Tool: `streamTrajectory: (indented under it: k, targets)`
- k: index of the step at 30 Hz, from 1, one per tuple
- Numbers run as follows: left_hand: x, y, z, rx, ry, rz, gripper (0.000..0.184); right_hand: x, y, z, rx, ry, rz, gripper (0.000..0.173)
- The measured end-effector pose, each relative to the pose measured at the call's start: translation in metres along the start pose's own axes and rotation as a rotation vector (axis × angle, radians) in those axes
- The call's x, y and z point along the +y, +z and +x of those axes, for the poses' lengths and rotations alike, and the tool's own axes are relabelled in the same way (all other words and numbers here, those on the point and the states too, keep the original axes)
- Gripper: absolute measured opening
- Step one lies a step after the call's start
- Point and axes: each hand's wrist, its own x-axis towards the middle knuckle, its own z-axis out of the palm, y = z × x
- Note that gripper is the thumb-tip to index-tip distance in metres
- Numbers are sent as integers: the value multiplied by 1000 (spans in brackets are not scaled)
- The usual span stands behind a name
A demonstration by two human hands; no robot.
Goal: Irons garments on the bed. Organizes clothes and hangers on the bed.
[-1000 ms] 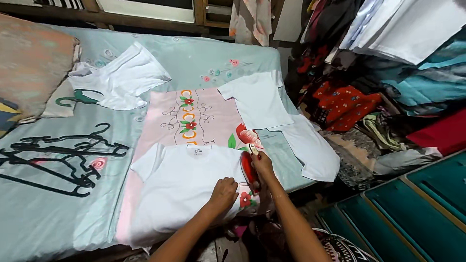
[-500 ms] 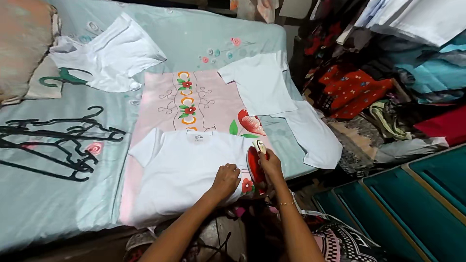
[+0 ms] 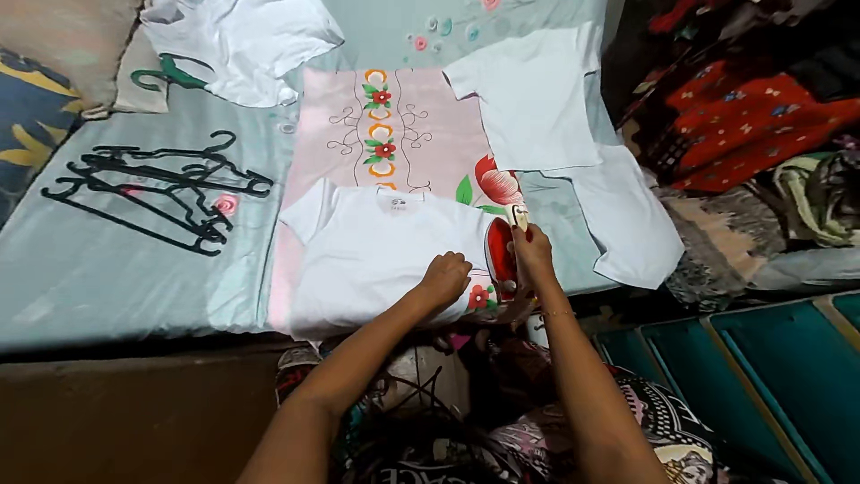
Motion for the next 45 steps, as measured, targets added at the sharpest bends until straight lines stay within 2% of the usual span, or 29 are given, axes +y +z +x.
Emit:
streamTrajectory:
  k: [5,9,15,17,19,21,24,27,28,31,35,37,41,45]
  targets:
    - [10,6,29,102,81,53,35,5,-44,-16,-103,-1,-109,35]
    - [28,21,58,125,132,155,38,6,-90,-17,-25,-74,-178,35]
    - [55,16,77,44,129,209,29,14,-136,-21,106,-110,-14,38]
    - [50,23,75,57,265,183,28,17,-136,-25,113,-92,-6,37]
    - [38,33,72,133,502,133,27,23,-131,-23,85,-83,-14,37]
    - [27,31,68,250,606,57,28,26,-124,-22,52,-99,-31,36]
    - [1,11,61,433,388,-3,28,21,-108,-24,-5,-177,-41,35]
    - [-55,-17,77,563,107,58,28,8,-87,-20,-74,-255,-39,34]
    - [-74,-29,82,546,3,66,32,1,-78,-16,-104,-280,-51,34]
    - [-110,-71,86,337,-215,50,41,-23,-47,1,-214,-360,-96,34]
    - [-118,-114,89,72,-253,50,33,-57,5,33,-352,-366,-164,30]
    - [-123,-124,93,8,-247,25,28,-68,31,49,-382,-323,-186,31]
    - [-141,-128,94,45,-215,8,26,-89,66,73,-364,-325,-150,37]
    - [-161,-125,78,154,-262,-26,26,-103,91,86,-339,-339,-127,45]
